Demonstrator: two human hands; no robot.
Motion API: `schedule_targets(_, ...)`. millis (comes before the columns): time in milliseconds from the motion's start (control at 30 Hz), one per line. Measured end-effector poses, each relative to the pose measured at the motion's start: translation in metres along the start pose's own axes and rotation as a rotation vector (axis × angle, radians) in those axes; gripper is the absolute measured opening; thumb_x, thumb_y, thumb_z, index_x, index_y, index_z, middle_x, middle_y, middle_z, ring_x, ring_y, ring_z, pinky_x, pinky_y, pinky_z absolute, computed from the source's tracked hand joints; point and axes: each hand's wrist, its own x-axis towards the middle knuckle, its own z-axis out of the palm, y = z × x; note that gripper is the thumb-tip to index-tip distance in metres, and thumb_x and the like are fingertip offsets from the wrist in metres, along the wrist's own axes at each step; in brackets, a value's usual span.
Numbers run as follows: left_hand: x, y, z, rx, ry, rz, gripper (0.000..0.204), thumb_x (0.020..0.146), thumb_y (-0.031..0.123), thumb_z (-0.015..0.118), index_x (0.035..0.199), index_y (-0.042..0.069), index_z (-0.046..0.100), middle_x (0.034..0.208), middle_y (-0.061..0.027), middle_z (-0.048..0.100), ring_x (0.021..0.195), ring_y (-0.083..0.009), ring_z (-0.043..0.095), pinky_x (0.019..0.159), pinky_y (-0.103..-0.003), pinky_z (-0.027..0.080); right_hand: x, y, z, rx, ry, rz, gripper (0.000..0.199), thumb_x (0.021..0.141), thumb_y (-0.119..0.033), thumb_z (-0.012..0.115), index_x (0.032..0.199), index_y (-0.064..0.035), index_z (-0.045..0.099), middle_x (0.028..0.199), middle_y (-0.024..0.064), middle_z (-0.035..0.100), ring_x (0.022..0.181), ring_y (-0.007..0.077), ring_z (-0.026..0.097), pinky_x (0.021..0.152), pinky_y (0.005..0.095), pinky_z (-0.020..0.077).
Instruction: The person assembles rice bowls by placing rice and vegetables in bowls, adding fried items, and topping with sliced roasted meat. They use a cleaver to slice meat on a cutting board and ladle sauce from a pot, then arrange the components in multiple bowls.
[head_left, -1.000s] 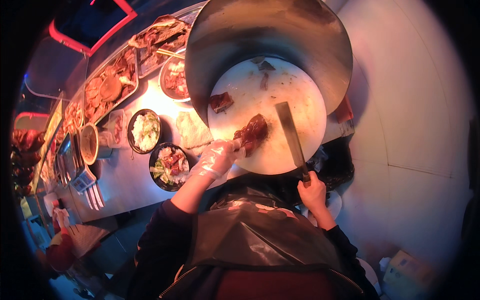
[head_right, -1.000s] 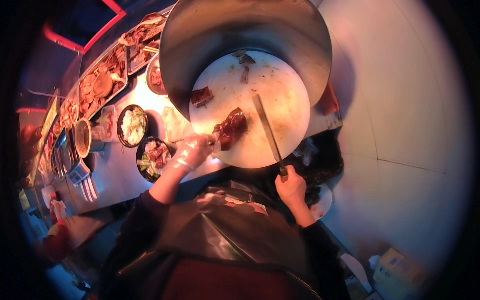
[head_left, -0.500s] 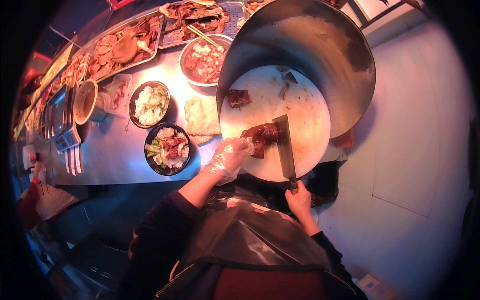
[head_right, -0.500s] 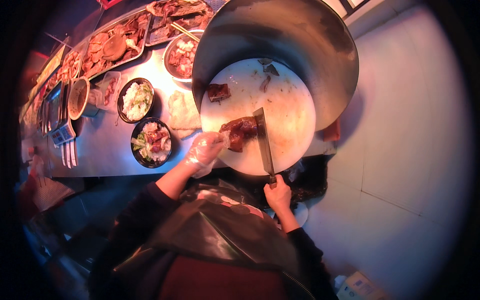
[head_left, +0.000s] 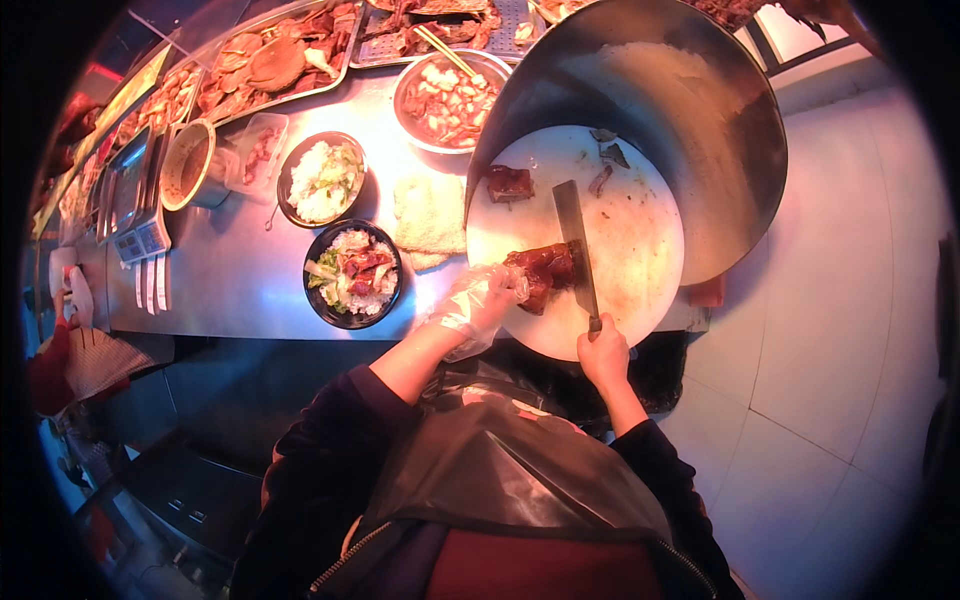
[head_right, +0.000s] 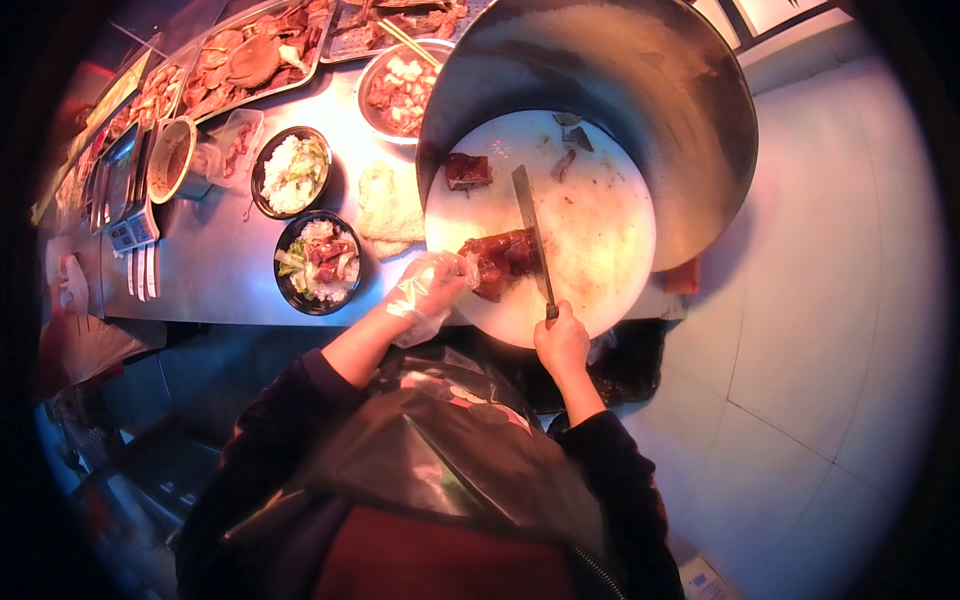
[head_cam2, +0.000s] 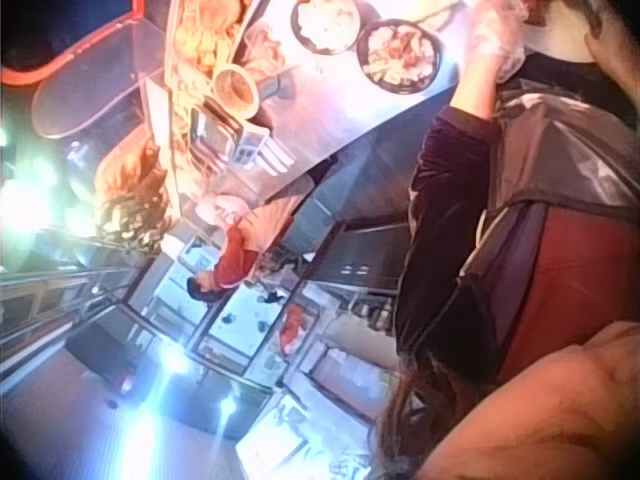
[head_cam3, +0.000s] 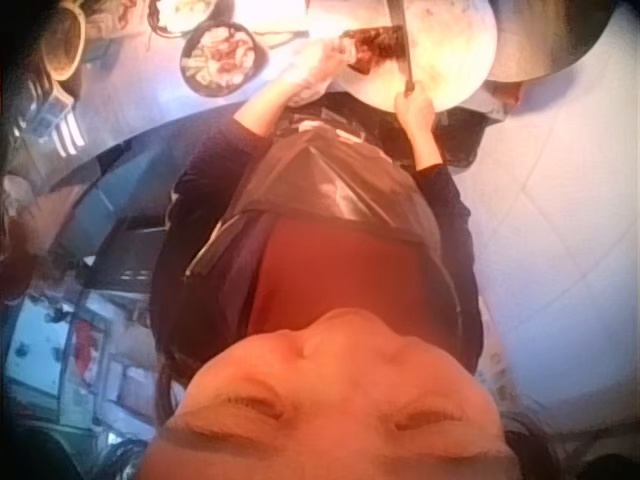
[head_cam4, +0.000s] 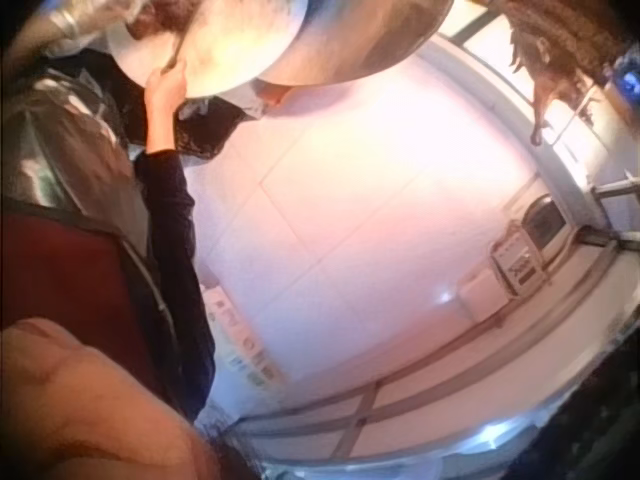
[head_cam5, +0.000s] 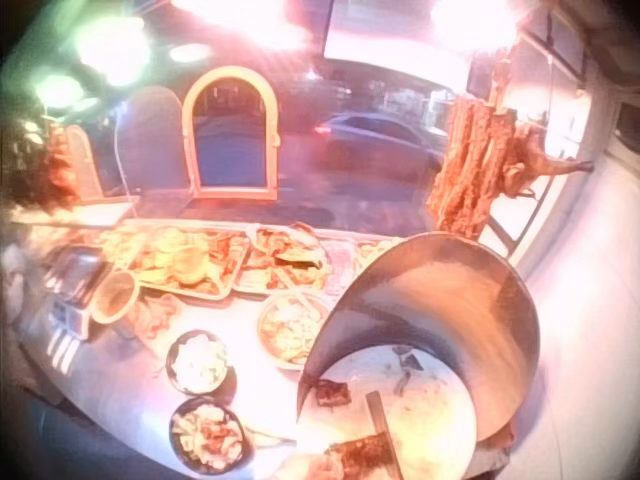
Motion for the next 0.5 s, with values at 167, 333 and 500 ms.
schedule_targets(167, -0.001, -0.006, -0.005, 0.019, 0.099, 0.008, 0.017, 0.081, 0.021, 0.054, 0.087, 0.009, 0.065, 0.087, -0.0184, 0.064, 0.086, -0.0370, 0.061, 0.077, -0.045, 0.047, 0.007, 0.004, 0.010, -0.010, -0.031, 0.011, 0.025, 0.077, -0.017, 0.054, 0.100, -0.0058, 0.056, 0.082, 0.0251, 0.064, 0.084, 0.0433, 0.061, 0.074, 0.0510, 0.0470)
schedule_targets(333, -0.008, -0.010, 0.011, 0.071, -0.047, -0.031, 0.015, 0.080, 0.021, 0.060, 0.087, 0.008, 0.064, 0.085, -0.0145, 0.065, 0.084, -0.0301, 0.064, 0.075, -0.036, 0.050, -0.034, 0.024, -0.005, -0.008, -0.117, 0.160, 0.030, 0.075, -0.016, 0.057, 0.103, -0.0064, 0.057, 0.083, 0.0213, 0.065, 0.084, 0.0406, 0.062, 0.074, 0.0488, 0.0482)
schedule_targets(500, -0.010, -0.011, 0.012, 0.070, 0.007, 0.021, 0.021, 0.080, 0.027, 0.060, 0.086, 0.008, 0.065, 0.084, -0.0159, 0.065, 0.084, -0.0317, 0.063, 0.075, -0.038, 0.049, -0.026, 0.005, -0.031, 0.187, 0.065, -0.035, 0.022, 0.074, -0.016, 0.060, 0.091, -0.0037, 0.057, 0.074, 0.0186, 0.064, 0.075, 0.0383, 0.064, 0.069, 0.0432, 0.0497)
